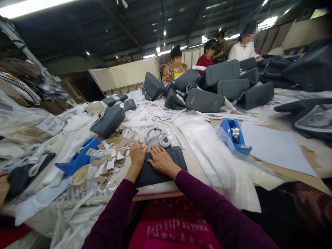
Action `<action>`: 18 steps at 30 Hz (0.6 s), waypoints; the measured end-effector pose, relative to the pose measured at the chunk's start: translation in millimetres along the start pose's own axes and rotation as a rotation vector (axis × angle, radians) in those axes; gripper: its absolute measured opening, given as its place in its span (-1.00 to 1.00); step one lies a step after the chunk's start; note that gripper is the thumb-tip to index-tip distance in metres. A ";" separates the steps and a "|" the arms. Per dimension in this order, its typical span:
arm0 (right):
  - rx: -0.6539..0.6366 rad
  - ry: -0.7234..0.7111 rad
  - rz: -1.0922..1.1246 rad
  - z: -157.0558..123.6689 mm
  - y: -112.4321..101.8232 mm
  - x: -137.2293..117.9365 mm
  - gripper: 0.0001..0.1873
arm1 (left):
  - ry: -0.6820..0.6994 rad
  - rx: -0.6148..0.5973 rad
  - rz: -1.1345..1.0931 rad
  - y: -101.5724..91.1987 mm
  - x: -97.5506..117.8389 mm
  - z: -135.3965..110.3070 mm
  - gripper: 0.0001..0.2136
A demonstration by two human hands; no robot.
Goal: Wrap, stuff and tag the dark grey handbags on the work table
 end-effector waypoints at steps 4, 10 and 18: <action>0.007 -0.002 0.000 -0.8 -2.9 -0.4 -0.45 | -0.072 -0.041 -0.188 -0.1 -14.3 3.6 -0.76; 0.003 -0.004 0.014 -1.8 -5.3 -0.5 -0.47 | -0.030 -0.160 -0.741 18.3 -30.1 16.7 -0.68; 0.007 -0.002 0.000 -2.3 -6.8 -2.3 -0.46 | 0.044 -0.466 -1.057 41.4 -25.3 27.0 -0.66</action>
Point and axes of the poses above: each hand's wrist, its own z-axis towards the middle knuckle, its own y-axis out of the palm, x = y × z, the point moved 10 cm from there along z, towards the middle knuckle, and after that the axes turned 15 degrees about -x, right-handed, at the moved point
